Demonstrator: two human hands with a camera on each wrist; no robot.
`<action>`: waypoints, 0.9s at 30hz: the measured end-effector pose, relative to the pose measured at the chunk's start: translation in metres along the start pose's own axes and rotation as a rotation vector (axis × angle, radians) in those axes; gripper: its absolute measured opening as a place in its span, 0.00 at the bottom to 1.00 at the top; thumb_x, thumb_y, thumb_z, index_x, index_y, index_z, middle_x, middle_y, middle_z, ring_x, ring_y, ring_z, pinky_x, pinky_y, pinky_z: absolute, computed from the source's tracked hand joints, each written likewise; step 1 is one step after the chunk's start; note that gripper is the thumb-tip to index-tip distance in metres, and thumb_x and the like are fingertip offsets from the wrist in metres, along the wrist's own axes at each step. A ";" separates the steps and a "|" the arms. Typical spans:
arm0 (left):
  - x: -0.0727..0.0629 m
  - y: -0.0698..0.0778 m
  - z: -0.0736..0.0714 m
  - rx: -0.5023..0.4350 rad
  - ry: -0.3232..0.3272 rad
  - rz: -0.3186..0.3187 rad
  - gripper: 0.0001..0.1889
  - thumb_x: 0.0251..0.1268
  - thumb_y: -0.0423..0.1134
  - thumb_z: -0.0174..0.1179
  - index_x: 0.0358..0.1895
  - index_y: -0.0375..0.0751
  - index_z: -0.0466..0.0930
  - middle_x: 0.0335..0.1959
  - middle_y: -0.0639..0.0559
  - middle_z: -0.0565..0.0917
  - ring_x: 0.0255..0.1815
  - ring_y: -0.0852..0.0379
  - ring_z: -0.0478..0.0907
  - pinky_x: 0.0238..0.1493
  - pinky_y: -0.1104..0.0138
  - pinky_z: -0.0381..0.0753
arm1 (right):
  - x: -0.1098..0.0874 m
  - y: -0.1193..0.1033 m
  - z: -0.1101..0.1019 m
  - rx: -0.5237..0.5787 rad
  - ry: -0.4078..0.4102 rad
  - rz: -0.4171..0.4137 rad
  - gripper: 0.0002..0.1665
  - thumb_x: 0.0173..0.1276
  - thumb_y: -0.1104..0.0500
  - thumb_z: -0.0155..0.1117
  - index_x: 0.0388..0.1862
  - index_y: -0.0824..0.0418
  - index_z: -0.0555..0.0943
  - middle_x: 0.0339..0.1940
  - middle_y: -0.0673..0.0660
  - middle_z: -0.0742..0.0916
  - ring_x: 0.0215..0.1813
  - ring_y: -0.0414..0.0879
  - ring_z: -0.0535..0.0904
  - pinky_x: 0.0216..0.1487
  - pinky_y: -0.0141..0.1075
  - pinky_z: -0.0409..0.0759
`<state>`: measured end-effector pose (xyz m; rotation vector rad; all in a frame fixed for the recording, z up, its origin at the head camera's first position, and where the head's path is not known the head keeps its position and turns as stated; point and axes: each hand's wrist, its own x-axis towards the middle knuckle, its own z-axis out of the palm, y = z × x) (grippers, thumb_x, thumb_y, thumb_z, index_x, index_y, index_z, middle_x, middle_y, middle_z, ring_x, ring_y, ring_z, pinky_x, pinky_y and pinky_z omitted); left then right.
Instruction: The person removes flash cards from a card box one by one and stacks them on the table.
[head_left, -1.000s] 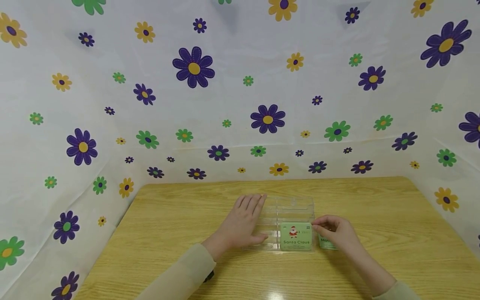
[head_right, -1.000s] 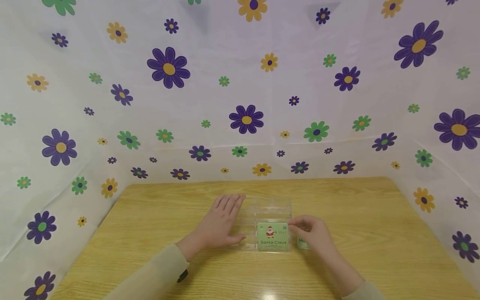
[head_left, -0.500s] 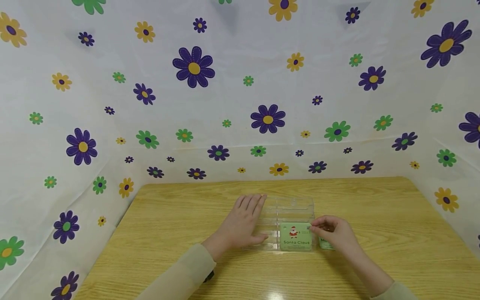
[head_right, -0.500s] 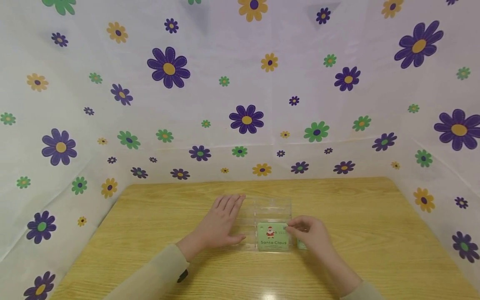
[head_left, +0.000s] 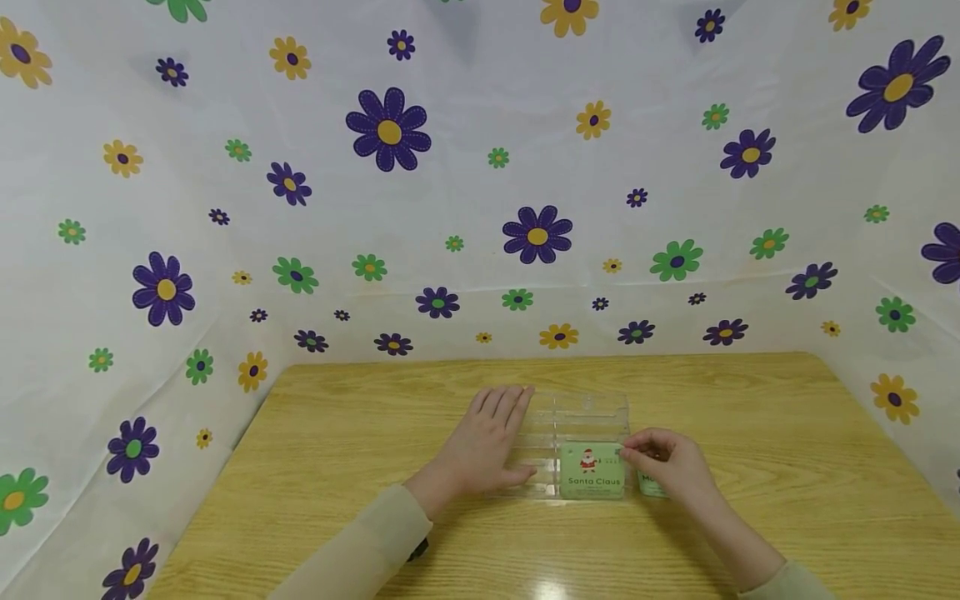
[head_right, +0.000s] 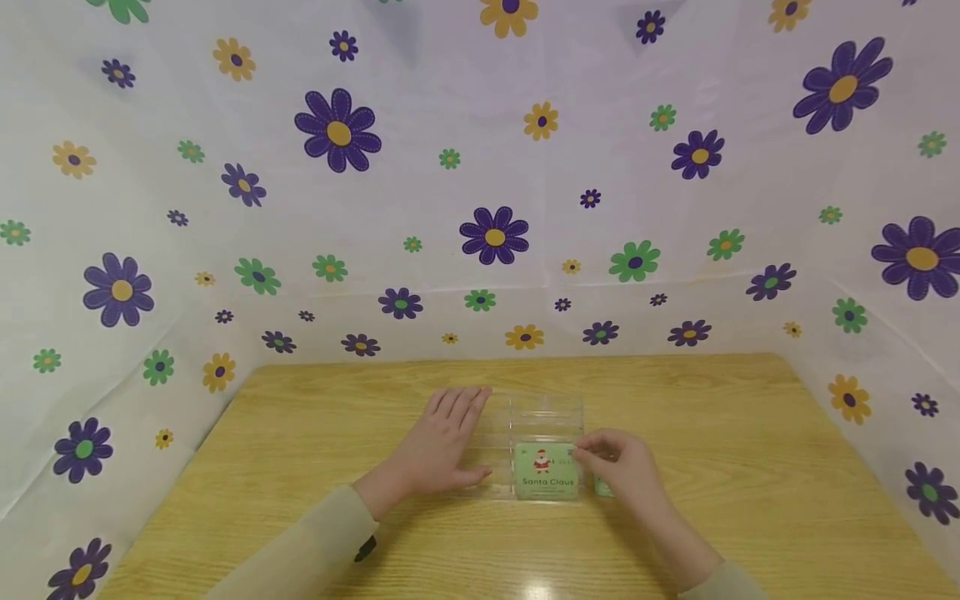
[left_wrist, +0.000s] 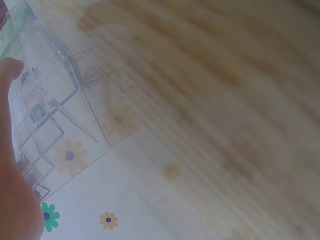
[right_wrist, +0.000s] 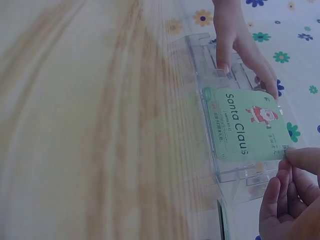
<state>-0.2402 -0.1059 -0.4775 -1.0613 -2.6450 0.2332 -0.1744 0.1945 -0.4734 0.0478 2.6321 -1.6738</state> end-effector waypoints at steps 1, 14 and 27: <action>0.000 0.000 0.000 0.001 0.000 0.000 0.60 0.65 0.76 0.58 0.86 0.36 0.47 0.81 0.44 0.65 0.79 0.47 0.64 0.82 0.51 0.63 | 0.000 0.000 0.000 0.003 0.001 0.001 0.11 0.72 0.61 0.73 0.46 0.69 0.88 0.41 0.54 0.91 0.37 0.35 0.78 0.40 0.28 0.78; 0.001 0.000 -0.002 0.002 0.018 0.009 0.60 0.64 0.75 0.59 0.86 0.35 0.49 0.80 0.43 0.66 0.78 0.46 0.65 0.82 0.51 0.63 | -0.002 -0.002 0.000 0.034 0.015 0.012 0.10 0.72 0.63 0.72 0.47 0.68 0.88 0.41 0.54 0.91 0.39 0.35 0.80 0.44 0.28 0.80; 0.000 0.001 -0.004 -0.002 -0.002 0.004 0.60 0.65 0.76 0.57 0.86 0.36 0.47 0.80 0.43 0.65 0.79 0.47 0.64 0.82 0.51 0.62 | -0.001 -0.004 -0.003 0.038 0.044 -0.027 0.11 0.73 0.64 0.71 0.49 0.70 0.88 0.43 0.57 0.91 0.39 0.32 0.80 0.43 0.27 0.80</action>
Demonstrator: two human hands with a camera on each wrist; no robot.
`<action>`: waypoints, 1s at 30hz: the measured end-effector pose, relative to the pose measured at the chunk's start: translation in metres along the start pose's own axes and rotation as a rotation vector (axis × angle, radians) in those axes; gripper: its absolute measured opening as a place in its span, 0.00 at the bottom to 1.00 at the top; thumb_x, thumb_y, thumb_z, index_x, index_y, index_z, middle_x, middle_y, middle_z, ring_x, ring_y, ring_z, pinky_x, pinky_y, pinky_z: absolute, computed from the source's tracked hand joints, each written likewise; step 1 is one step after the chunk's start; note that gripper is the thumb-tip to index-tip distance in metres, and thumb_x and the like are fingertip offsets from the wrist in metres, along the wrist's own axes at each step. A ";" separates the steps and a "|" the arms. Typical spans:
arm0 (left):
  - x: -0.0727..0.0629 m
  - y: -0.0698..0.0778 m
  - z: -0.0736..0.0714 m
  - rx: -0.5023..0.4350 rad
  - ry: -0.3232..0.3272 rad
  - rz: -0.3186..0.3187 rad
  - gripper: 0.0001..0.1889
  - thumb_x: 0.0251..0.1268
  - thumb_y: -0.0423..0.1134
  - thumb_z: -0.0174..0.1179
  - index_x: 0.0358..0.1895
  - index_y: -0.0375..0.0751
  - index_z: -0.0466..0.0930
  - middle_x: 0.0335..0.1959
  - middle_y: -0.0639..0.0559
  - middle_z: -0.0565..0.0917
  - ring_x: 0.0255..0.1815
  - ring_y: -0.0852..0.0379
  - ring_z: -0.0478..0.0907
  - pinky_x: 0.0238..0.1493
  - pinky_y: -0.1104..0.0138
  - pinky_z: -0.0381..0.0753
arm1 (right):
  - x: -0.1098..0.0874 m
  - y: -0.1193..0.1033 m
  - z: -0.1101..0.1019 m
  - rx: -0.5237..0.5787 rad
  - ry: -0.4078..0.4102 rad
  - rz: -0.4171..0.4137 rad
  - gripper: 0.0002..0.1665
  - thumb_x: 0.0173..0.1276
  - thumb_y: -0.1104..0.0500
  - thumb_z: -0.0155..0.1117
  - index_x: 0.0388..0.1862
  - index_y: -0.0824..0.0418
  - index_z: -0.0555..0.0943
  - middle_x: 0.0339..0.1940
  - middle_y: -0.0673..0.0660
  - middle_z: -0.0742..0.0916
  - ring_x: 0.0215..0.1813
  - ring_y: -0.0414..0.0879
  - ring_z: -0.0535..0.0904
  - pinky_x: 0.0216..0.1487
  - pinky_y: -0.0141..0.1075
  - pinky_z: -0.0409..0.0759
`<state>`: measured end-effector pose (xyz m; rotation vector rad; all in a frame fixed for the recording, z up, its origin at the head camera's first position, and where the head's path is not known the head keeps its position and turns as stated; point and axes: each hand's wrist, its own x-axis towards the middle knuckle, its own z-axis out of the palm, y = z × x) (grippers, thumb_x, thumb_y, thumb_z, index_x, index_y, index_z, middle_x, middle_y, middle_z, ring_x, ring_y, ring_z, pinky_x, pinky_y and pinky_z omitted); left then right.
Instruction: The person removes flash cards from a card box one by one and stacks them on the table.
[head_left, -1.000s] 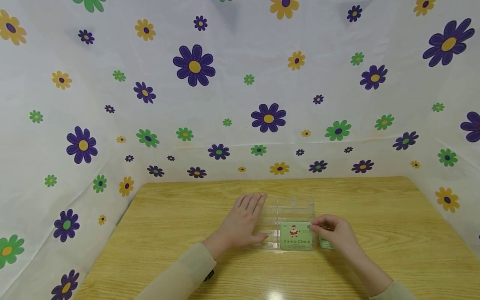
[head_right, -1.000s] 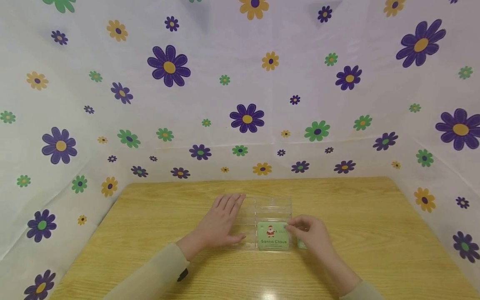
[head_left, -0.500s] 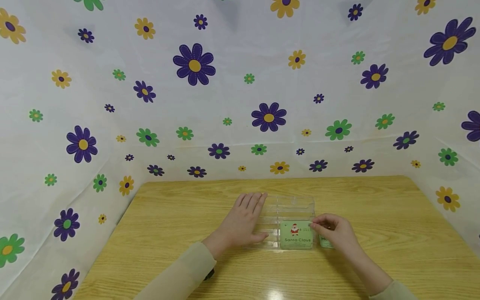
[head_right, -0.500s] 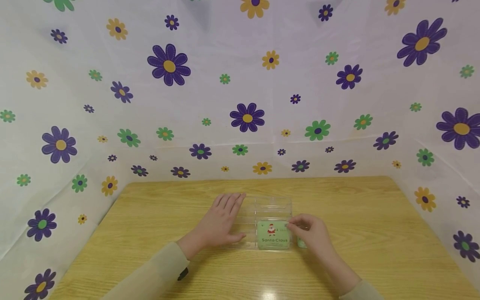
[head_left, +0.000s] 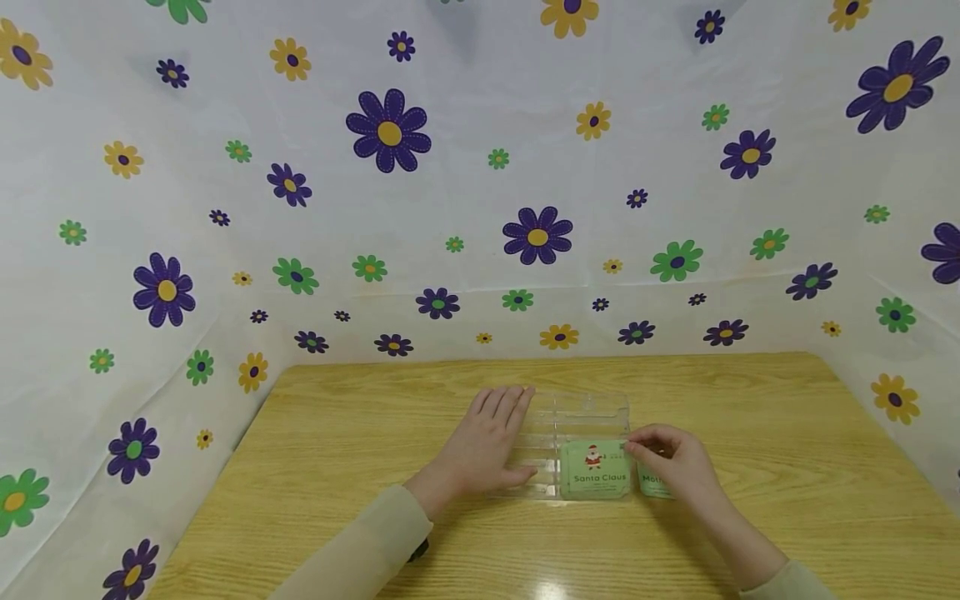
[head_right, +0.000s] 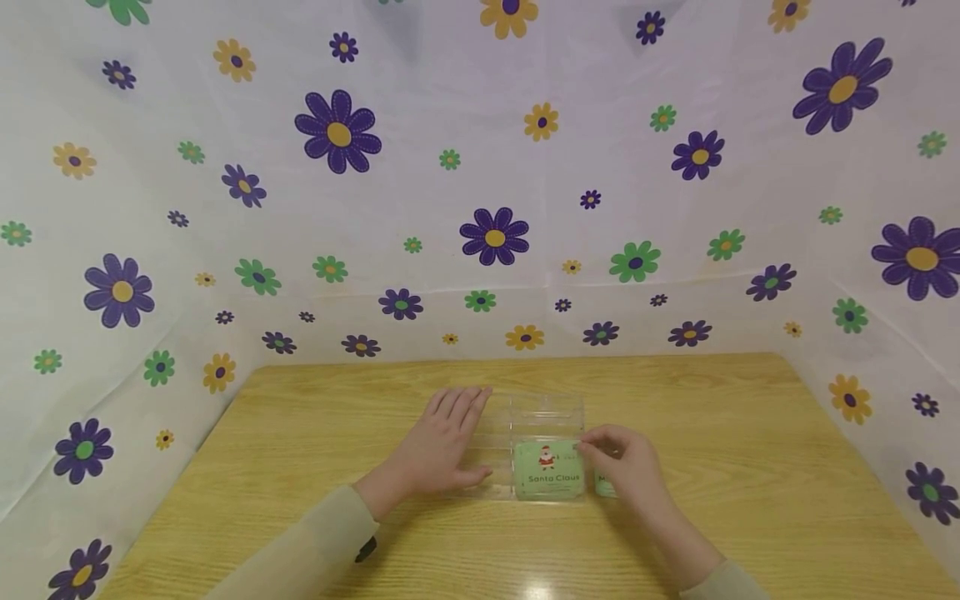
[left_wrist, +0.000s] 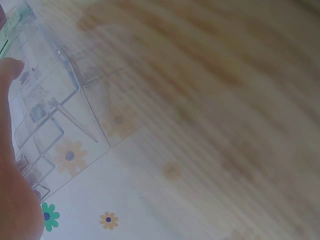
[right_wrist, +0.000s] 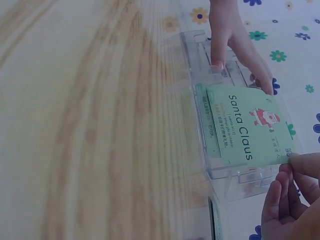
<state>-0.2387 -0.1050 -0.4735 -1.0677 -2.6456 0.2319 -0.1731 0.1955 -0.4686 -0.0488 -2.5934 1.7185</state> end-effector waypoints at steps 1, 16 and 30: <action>0.000 0.000 0.000 -0.001 0.003 0.002 0.60 0.65 0.75 0.58 0.86 0.36 0.48 0.80 0.43 0.65 0.78 0.47 0.64 0.82 0.51 0.62 | 0.000 0.000 0.000 0.000 0.003 -0.001 0.11 0.73 0.64 0.70 0.49 0.70 0.88 0.42 0.57 0.91 0.39 0.32 0.79 0.43 0.27 0.80; 0.001 0.000 0.002 0.004 -0.010 -0.008 0.60 0.65 0.76 0.58 0.86 0.37 0.46 0.80 0.44 0.65 0.79 0.47 0.64 0.82 0.51 0.62 | 0.000 -0.006 -0.003 0.058 0.025 0.012 0.14 0.76 0.62 0.67 0.53 0.71 0.86 0.42 0.52 0.89 0.40 0.33 0.79 0.45 0.26 0.80; 0.001 0.000 0.003 0.012 -0.012 -0.004 0.61 0.65 0.77 0.57 0.87 0.36 0.45 0.80 0.44 0.64 0.79 0.47 0.63 0.82 0.51 0.62 | 0.003 -0.007 -0.010 0.072 0.042 0.013 0.14 0.78 0.60 0.66 0.55 0.69 0.86 0.39 0.48 0.86 0.38 0.35 0.77 0.35 0.29 0.78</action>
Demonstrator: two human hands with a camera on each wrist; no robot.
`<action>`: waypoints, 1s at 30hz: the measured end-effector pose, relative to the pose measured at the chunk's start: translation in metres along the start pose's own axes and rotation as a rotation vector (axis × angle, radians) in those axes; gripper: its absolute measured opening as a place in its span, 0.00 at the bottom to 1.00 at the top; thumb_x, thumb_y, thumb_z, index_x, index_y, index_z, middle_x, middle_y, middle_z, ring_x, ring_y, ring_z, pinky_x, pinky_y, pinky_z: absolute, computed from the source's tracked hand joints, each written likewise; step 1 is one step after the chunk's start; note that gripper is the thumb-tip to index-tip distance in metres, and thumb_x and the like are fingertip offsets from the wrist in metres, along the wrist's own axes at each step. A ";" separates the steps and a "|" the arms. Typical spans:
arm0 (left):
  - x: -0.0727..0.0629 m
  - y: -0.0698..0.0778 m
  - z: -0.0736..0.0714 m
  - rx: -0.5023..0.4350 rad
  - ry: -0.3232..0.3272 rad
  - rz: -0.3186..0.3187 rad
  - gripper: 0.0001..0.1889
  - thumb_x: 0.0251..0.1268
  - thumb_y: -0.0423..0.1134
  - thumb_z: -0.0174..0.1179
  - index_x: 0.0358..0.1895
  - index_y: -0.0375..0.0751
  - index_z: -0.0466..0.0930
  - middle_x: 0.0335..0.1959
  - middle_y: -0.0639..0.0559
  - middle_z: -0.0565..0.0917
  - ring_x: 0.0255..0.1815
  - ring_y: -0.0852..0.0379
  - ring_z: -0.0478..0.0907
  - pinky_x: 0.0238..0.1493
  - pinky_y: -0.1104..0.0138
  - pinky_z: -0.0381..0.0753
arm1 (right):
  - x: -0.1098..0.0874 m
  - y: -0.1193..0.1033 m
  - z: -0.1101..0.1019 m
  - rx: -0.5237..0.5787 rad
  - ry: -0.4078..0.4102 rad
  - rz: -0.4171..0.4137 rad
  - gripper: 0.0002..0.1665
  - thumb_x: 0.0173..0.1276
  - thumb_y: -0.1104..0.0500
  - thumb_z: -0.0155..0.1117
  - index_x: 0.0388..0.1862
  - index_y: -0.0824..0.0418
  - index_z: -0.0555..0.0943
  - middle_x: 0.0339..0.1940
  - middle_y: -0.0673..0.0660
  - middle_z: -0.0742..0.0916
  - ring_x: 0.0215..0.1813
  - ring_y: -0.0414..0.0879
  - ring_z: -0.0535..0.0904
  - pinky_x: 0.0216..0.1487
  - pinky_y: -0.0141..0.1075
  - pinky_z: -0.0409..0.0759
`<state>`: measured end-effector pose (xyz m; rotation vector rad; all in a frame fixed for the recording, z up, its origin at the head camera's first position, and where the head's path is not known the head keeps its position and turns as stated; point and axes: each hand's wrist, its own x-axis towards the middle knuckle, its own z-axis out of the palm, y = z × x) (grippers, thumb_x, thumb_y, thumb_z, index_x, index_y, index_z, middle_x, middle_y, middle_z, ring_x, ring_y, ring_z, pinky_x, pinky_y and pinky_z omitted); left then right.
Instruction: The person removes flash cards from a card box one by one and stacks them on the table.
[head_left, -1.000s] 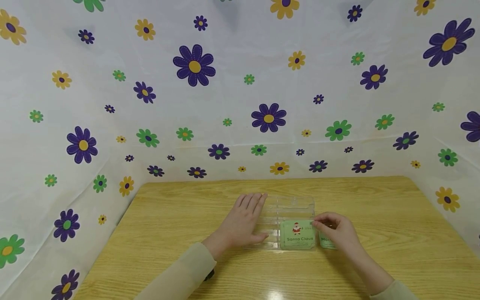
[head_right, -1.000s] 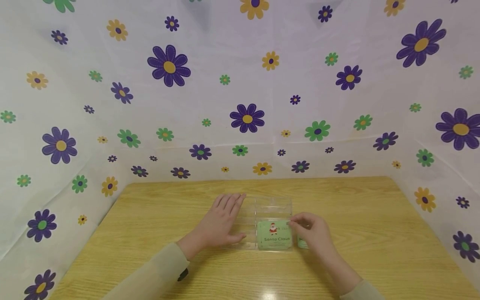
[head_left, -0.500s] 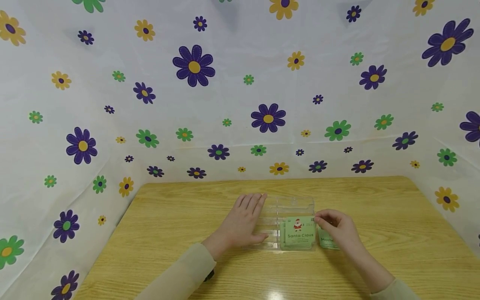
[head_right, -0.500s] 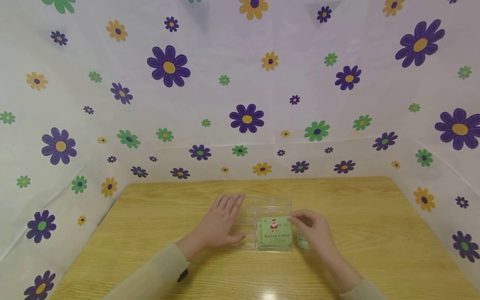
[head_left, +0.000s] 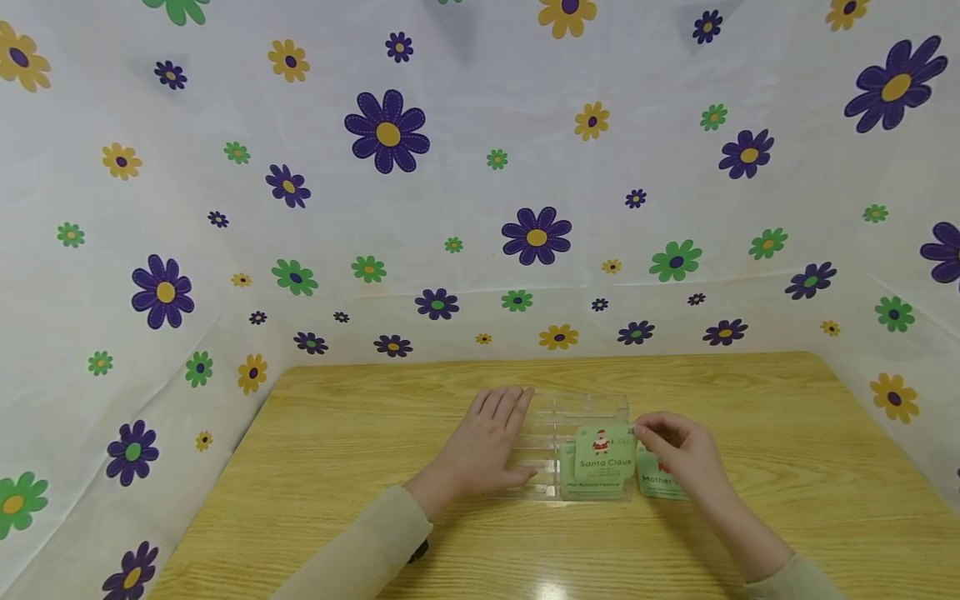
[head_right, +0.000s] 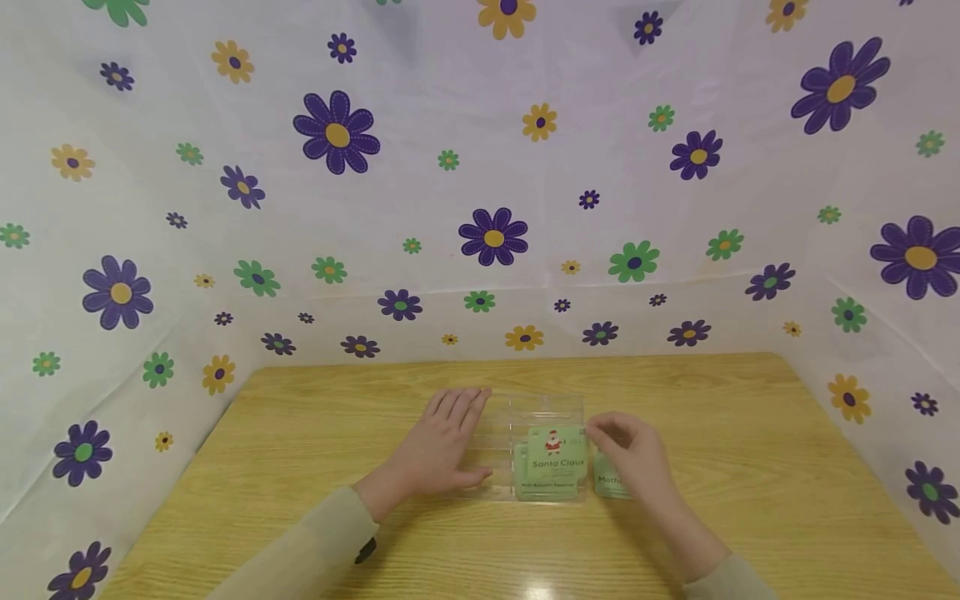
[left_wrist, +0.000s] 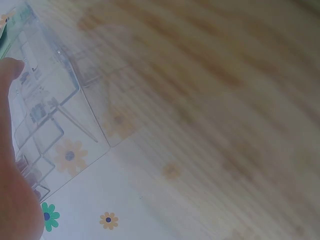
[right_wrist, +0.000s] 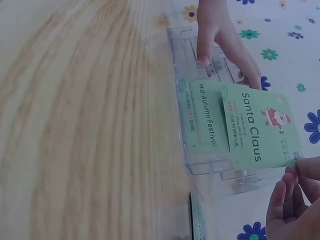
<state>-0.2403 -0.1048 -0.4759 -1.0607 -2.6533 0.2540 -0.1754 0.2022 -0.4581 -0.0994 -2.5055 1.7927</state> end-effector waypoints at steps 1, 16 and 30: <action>0.000 0.000 0.000 0.002 0.000 0.001 0.61 0.65 0.77 0.57 0.87 0.36 0.45 0.80 0.44 0.64 0.79 0.47 0.63 0.82 0.51 0.62 | 0.000 0.000 -0.001 -0.001 0.002 0.000 0.14 0.79 0.60 0.66 0.55 0.69 0.86 0.39 0.48 0.86 0.38 0.34 0.77 0.35 0.29 0.79; 0.001 0.000 -0.003 -0.004 -0.007 0.000 0.60 0.65 0.76 0.57 0.86 0.36 0.46 0.80 0.44 0.65 0.79 0.46 0.64 0.83 0.51 0.62 | 0.001 -0.003 -0.010 0.028 0.032 -0.023 0.16 0.80 0.61 0.64 0.56 0.73 0.84 0.40 0.42 0.87 0.42 0.32 0.80 0.46 0.27 0.84; 0.000 0.000 -0.002 -0.011 -0.008 -0.004 0.60 0.65 0.76 0.57 0.86 0.37 0.46 0.80 0.44 0.65 0.79 0.47 0.64 0.83 0.51 0.62 | 0.000 -0.003 -0.018 0.029 0.057 -0.023 0.16 0.80 0.62 0.63 0.55 0.75 0.83 0.38 0.38 0.86 0.41 0.32 0.79 0.47 0.27 0.83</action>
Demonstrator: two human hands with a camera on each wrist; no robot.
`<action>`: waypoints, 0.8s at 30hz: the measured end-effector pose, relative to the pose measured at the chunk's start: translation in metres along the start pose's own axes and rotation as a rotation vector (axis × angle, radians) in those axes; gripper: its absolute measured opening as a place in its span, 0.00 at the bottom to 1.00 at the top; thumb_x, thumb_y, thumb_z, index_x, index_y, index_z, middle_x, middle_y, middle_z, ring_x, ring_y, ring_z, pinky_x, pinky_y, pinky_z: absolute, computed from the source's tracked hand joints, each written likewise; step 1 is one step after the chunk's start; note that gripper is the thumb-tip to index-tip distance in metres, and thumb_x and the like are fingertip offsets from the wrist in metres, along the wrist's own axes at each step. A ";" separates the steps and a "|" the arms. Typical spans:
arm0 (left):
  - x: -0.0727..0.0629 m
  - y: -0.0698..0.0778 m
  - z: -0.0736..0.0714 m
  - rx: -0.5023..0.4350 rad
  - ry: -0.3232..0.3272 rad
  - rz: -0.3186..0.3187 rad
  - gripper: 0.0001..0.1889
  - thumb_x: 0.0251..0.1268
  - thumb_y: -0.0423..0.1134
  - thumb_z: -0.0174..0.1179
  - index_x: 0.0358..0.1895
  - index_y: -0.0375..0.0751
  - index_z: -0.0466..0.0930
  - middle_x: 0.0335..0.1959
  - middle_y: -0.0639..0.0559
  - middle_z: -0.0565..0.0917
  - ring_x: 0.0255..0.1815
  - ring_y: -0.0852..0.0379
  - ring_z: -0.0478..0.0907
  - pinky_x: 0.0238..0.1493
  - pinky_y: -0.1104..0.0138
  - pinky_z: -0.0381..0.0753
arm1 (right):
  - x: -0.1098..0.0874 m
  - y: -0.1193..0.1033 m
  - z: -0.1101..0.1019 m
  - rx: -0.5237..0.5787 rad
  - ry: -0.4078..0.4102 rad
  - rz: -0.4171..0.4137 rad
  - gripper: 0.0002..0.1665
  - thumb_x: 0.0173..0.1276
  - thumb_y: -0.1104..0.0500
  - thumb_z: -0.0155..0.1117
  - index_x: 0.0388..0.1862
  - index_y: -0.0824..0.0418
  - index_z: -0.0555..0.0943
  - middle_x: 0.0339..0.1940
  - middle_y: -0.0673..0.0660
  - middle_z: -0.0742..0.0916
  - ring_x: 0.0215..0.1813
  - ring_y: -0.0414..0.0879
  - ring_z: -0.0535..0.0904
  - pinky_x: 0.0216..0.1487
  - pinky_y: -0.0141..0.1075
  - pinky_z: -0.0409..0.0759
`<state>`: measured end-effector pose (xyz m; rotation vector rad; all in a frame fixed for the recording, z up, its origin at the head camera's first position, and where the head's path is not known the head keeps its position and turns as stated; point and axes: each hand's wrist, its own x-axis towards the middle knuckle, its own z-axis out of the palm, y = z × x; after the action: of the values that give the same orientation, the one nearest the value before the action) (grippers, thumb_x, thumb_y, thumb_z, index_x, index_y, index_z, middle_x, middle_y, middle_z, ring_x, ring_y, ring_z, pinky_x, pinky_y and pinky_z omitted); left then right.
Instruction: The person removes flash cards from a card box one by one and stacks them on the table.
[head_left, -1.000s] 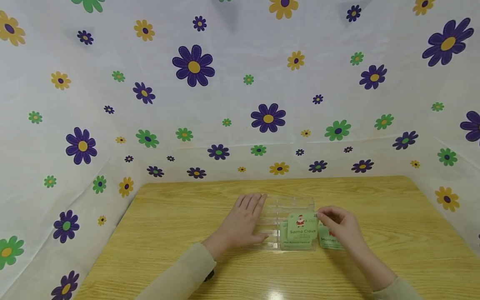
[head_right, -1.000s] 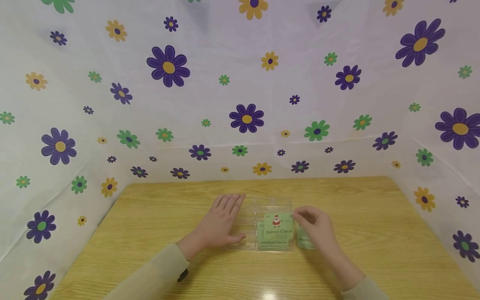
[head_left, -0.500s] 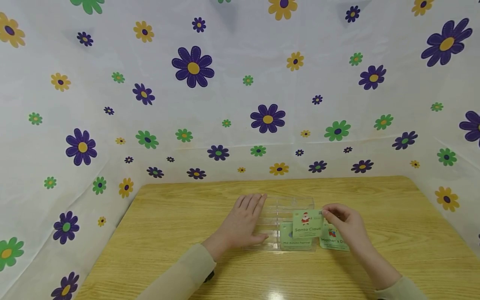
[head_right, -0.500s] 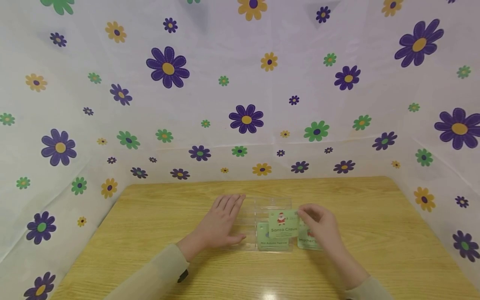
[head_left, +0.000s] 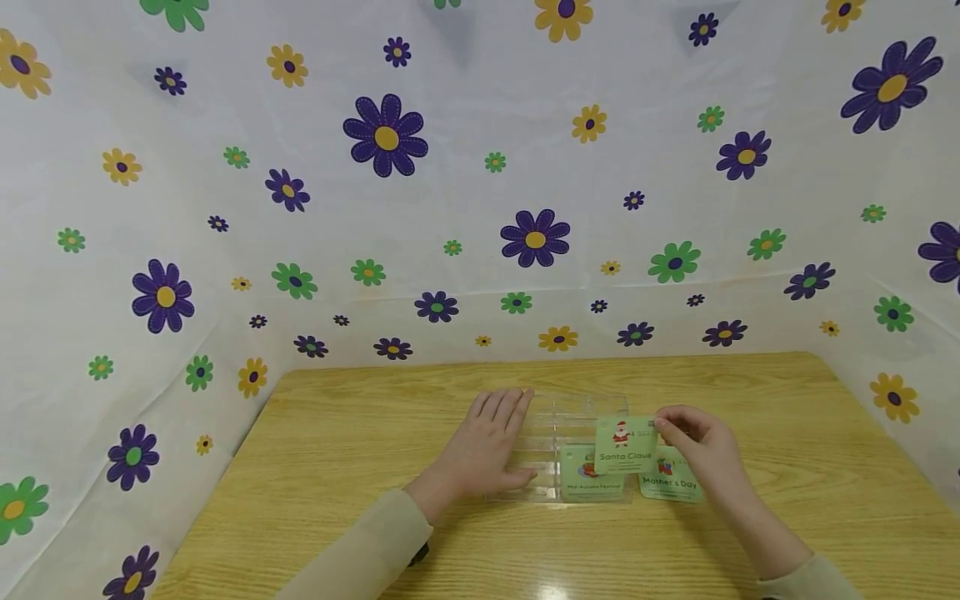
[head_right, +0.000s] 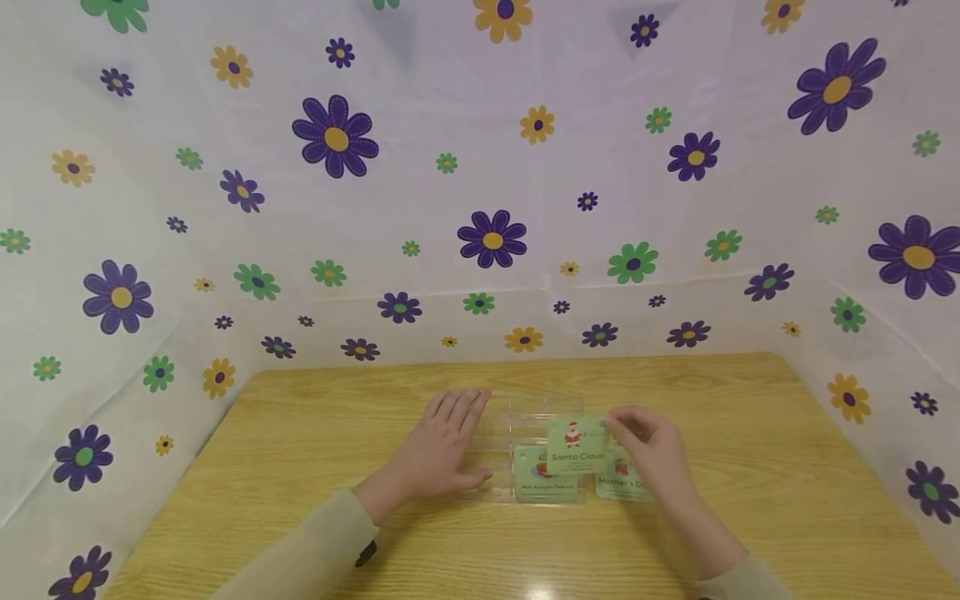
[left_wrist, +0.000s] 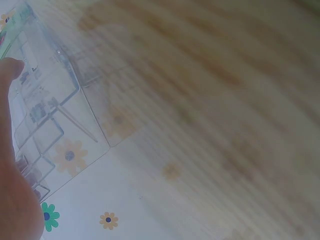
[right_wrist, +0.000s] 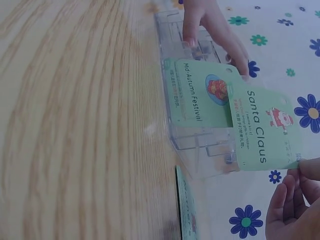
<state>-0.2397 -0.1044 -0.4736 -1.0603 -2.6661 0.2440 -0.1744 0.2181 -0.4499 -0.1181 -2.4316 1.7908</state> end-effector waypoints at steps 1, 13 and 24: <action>0.000 0.000 0.000 0.001 -0.001 0.000 0.60 0.65 0.76 0.57 0.86 0.37 0.46 0.80 0.44 0.65 0.79 0.47 0.64 0.83 0.51 0.62 | 0.000 0.000 0.000 0.000 0.001 0.008 0.16 0.80 0.62 0.63 0.56 0.74 0.83 0.38 0.38 0.86 0.41 0.32 0.79 0.47 0.27 0.83; 0.000 0.000 0.001 0.015 0.003 -0.001 0.60 0.66 0.77 0.55 0.87 0.37 0.46 0.81 0.44 0.65 0.79 0.47 0.65 0.82 0.51 0.62 | 0.001 0.006 -0.007 0.002 0.016 0.033 0.18 0.81 0.59 0.61 0.58 0.74 0.82 0.37 0.32 0.83 0.42 0.29 0.79 0.49 0.26 0.83; 0.000 0.000 0.002 0.017 0.006 -0.002 0.60 0.66 0.77 0.55 0.86 0.37 0.46 0.81 0.44 0.65 0.79 0.47 0.64 0.83 0.51 0.62 | 0.001 0.010 -0.013 0.014 0.038 -0.007 0.16 0.81 0.60 0.61 0.55 0.73 0.82 0.36 0.32 0.84 0.42 0.29 0.78 0.47 0.24 0.81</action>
<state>-0.2399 -0.1044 -0.4759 -1.0510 -2.6551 0.2618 -0.1738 0.2339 -0.4553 -0.1411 -2.3905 1.7865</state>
